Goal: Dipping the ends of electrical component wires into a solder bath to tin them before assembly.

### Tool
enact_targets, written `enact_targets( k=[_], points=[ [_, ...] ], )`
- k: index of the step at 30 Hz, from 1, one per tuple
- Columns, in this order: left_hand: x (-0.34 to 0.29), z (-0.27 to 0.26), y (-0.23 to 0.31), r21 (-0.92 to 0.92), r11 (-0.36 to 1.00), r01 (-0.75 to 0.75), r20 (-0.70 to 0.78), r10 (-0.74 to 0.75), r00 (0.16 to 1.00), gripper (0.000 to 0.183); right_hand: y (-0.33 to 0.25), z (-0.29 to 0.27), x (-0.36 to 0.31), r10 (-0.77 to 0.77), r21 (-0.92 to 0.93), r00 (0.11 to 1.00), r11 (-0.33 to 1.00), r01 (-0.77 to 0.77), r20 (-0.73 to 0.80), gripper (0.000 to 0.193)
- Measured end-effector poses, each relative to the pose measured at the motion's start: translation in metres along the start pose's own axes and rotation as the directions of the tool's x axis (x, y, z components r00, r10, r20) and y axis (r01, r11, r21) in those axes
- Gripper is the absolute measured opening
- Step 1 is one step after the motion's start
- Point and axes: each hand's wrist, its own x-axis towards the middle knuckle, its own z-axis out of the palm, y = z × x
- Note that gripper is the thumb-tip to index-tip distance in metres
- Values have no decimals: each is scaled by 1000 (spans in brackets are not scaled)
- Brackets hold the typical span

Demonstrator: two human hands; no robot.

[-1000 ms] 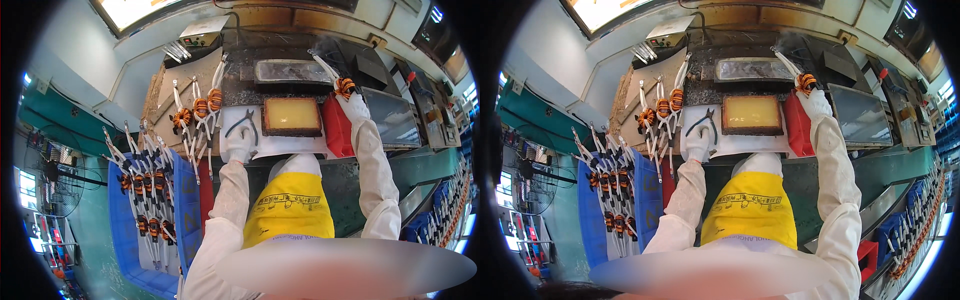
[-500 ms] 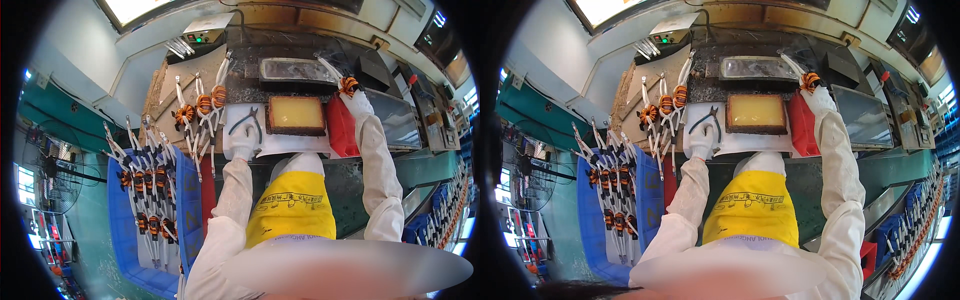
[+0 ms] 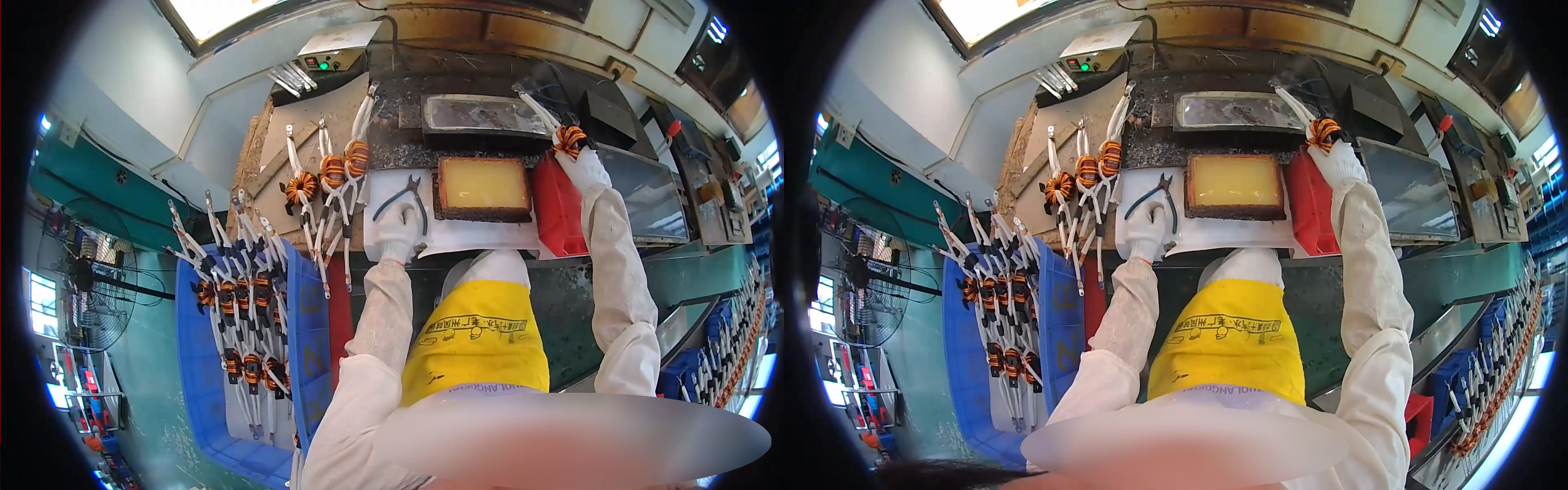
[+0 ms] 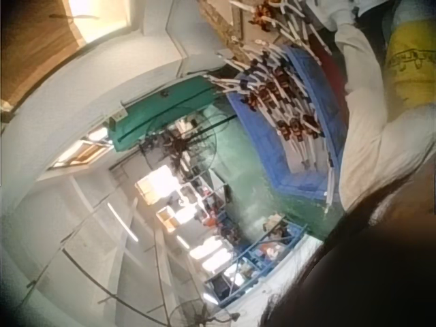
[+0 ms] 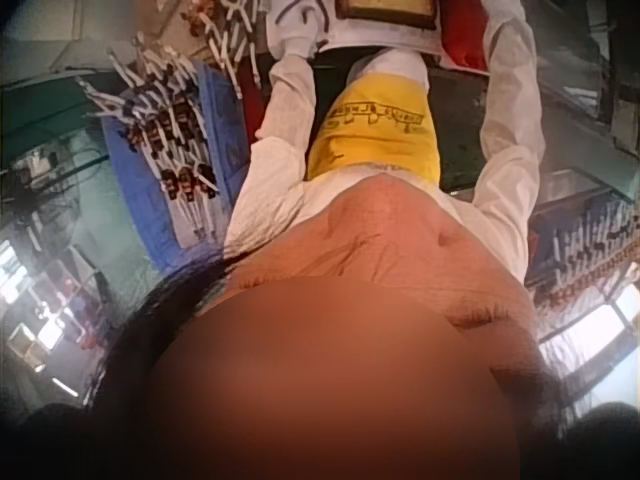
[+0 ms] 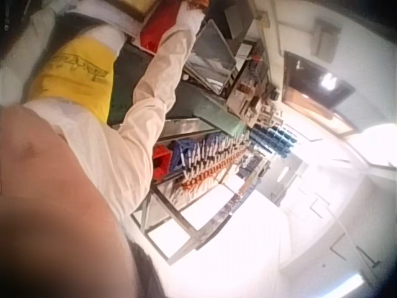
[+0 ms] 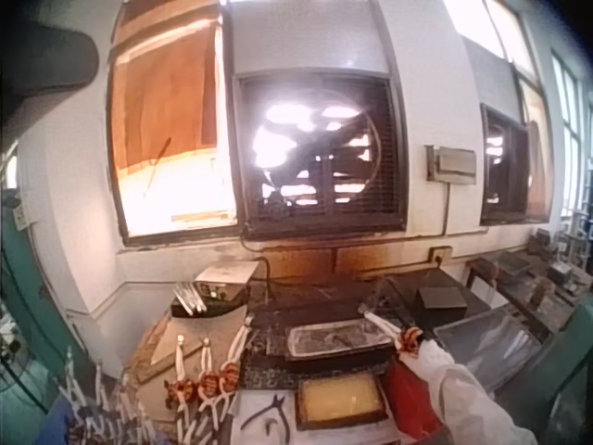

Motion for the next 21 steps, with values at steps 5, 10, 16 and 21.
enact_targets(
  k=[5, 10, 16, 21],
  points=[
    [0, 1, -5, -16, 1000, -16, -6, 16, 1000, 23, -7, -4, -11, -27, 52, 999, 998, 28, -27, 67],
    [0, 2, -7, -24, 999, -44, -19, 43, 999, 23, 0, -3, -10, 26, 12, 999, 1000, -26, -21, 69],
    [0, 2, -5, 32, 999, 0, 3, 0, 1000, 24, 2, -1, -14, -15, 22, 998, 1000, 16, -56, 71],
    [2, 2, 4, 55, 998, 38, 40, -40, 998, 25, 10, 0, -17, -4, 26, 998, 1000, 5, -59, 71]
  ],
)
